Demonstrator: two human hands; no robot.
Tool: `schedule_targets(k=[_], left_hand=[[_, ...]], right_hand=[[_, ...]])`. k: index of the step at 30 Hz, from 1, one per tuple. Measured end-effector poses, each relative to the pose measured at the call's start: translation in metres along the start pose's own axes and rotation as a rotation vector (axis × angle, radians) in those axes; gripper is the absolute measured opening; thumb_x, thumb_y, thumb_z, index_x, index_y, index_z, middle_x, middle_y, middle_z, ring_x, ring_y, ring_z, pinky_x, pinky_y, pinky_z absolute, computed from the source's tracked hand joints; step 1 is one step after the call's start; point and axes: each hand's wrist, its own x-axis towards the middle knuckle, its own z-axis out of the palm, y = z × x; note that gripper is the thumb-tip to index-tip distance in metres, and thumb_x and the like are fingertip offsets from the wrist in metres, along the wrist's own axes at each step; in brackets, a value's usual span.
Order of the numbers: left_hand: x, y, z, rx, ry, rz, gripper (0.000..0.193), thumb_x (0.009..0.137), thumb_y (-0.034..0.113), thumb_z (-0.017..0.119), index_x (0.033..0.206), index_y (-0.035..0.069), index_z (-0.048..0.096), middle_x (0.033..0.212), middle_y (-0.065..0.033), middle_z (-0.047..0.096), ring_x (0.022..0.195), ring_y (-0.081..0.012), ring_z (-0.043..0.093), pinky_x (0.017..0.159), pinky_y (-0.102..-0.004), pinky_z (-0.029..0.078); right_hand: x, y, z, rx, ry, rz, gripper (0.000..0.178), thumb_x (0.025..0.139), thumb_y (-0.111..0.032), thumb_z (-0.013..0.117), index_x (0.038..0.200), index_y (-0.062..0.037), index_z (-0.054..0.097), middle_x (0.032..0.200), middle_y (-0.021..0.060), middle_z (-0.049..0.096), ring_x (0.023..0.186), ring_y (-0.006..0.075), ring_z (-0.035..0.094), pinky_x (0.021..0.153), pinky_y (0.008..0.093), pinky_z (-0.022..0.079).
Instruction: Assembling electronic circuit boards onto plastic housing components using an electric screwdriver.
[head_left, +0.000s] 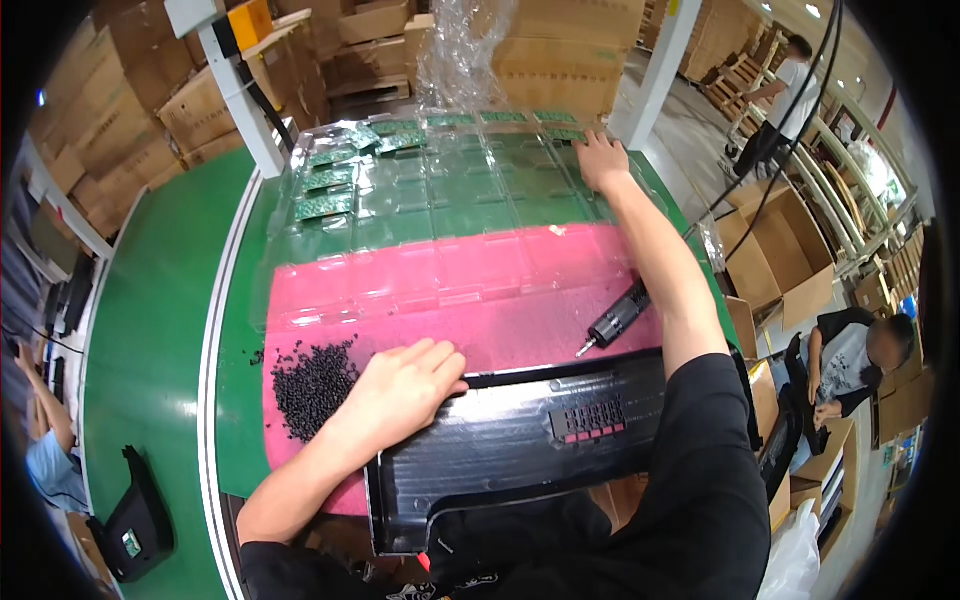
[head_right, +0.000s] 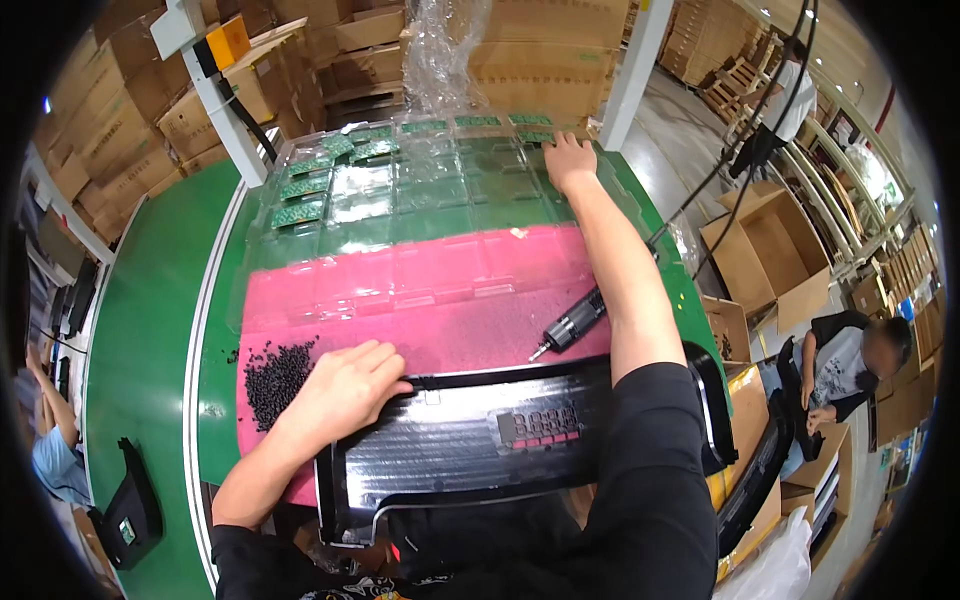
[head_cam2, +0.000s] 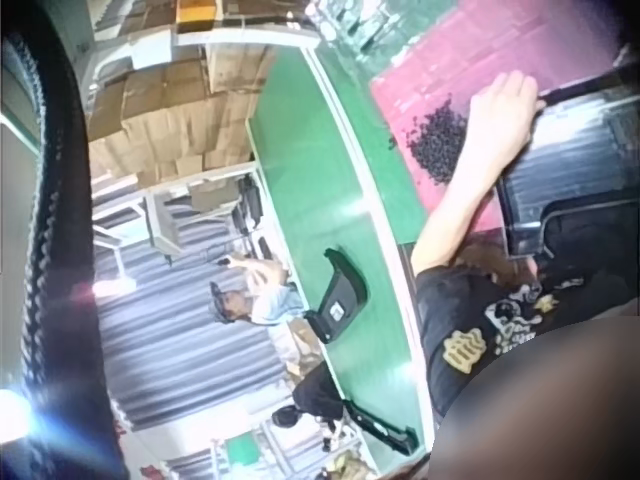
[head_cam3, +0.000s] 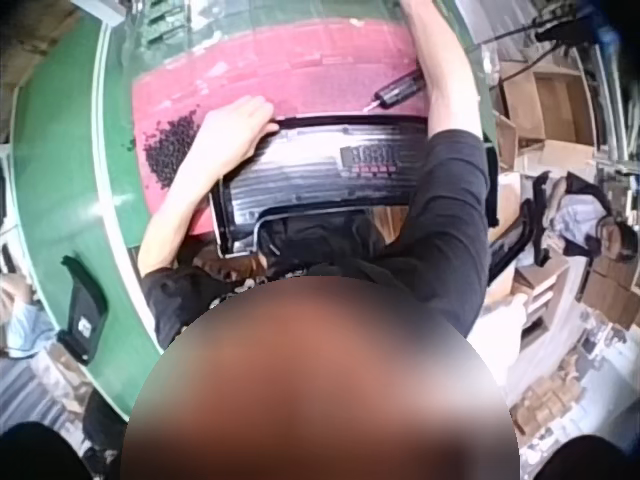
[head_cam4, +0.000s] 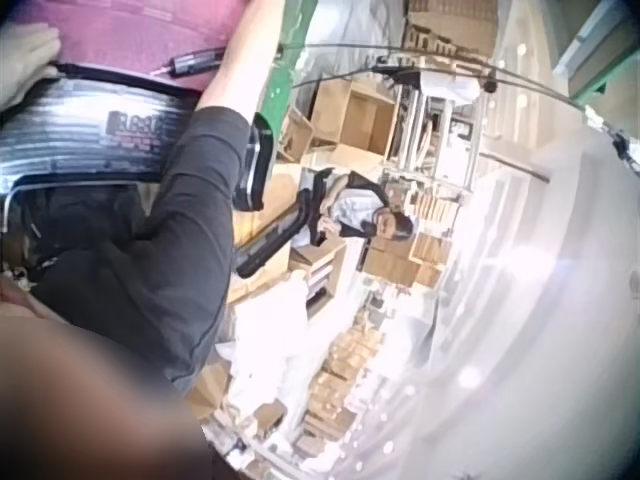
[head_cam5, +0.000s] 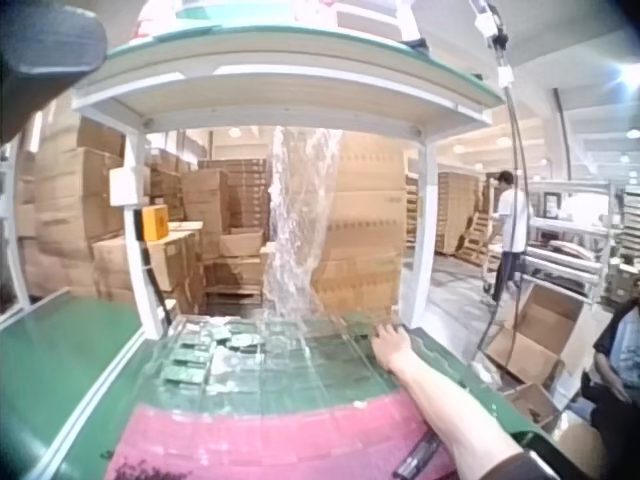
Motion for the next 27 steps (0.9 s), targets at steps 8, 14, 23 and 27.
schedule_targets(k=[8,14,23,27], left_hand=[[-0.002,0.012,0.0,-0.002,-0.002,0.016,0.02,0.082,0.019,0.069,0.083,0.007,0.053,0.08,-0.0058,0.054,0.077,-0.0212,0.061,0.063,-0.0338,0.053],[-0.009,0.017,-0.008,-0.015,-0.095,-0.029,0.02,0.083,0.02,0.069,0.082,0.006,0.055,0.082,-0.0066,0.058,0.08,-0.0238,0.061,0.064,-0.0369,0.053],[0.007,0.045,-0.036,-0.177,0.213,-0.285,0.081,0.074,0.028,0.084,0.142,0.007,0.046,0.109,-0.0142,0.07,0.091,-0.027,0.067,0.074,-0.0369,0.053],[0.043,0.081,-0.049,-0.347,0.083,-0.221,0.061,0.084,0.01,0.077,0.138,0.004,0.05,0.089,-0.0133,0.072,0.071,-0.0207,0.069,0.061,-0.0281,0.052]], right_hand=[[0.008,0.006,0.014,0.04,-0.137,0.014,0.045,0.093,-0.012,0.051,0.137,-0.0076,0.053,0.15,0.0059,0.043,0.142,0.0226,0.037,0.112,0.0498,0.037],[-0.035,0.011,-0.03,-0.033,0.26,-0.199,0.037,0.087,-0.005,0.06,0.123,-0.0027,0.059,0.133,0.0097,0.057,0.125,0.0275,0.053,0.1,0.0414,0.046],[-0.226,-0.032,-0.208,0.789,0.382,-0.869,0.016,0.081,-0.002,0.065,0.096,0.0026,0.067,0.1,0.0135,0.068,0.095,0.031,0.066,0.082,0.0382,0.055],[-0.285,-0.031,-0.24,0.705,0.384,-0.911,0.037,0.07,0.003,0.072,0.106,0.0002,0.064,0.109,0.0114,0.066,0.103,0.0317,0.064,0.084,0.0398,0.055]])
